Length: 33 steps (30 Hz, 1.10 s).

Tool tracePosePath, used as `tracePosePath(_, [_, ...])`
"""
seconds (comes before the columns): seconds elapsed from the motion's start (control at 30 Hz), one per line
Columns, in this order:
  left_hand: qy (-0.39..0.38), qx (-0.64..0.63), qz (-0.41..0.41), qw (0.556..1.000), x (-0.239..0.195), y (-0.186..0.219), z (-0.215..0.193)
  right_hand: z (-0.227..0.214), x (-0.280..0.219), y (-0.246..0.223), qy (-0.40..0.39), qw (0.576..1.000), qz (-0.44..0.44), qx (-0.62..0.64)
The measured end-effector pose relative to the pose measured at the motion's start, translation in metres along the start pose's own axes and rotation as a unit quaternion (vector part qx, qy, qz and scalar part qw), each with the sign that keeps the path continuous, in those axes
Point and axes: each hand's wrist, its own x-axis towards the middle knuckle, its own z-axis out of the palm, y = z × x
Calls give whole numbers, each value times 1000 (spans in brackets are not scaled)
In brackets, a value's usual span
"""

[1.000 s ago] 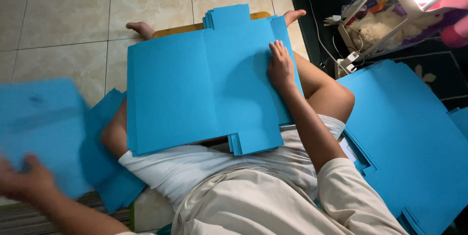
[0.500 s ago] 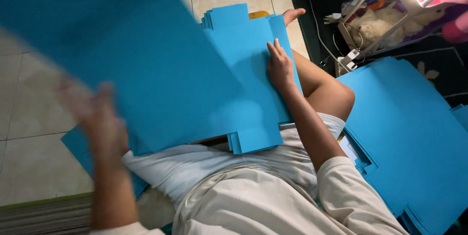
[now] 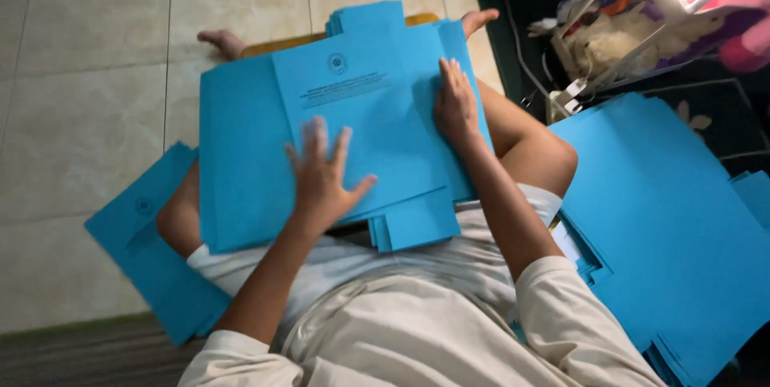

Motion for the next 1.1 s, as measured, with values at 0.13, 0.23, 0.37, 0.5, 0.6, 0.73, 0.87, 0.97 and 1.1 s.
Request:
tracePosePath(0.13, [-160, -46, 30, 986, -27, 10, 20, 0, 6, 0, -9, 1000, -6, -2])
tracePosePath(0.23, [-197, -71, 28, 977, -38, 3, 37, -4, 6, -6, -4, 1000, -2, -4])
tracePosePath(0.37, [-158, -93, 26, 983, -47, -6, 55, -6, 8, -9, 7, 1000, -13, -12])
tracePosePath(0.5, [-176, -126, 13, 976, -41, 1, 37, -4, 5, -7, 11, 1000, -11, -1])
tracePosePath(0.6, [-181, -152, 4, 972, -36, 8, 22, -4, 6, -6, 25, 1000, -8, 10])
tracePosePath(0.73, [-178, -208, -34, 961, -32, 11, 14, -4, 6, -6, 36, 999, -30, 16])
tracePosePath(0.87, [-148, -264, -48, 952, -29, 14, 6, -8, 8, -11, 61, 997, -51, 15])
tracePosePath(0.97, [-106, -276, -47, 954, -37, 11, 14, -6, 8, -11, 87, 995, -58, 7])
tracePosePath(1.1, [-50, -261, -31, 963, -51, -3, 33, -30, 11, -35, 78, 995, -61, 18])
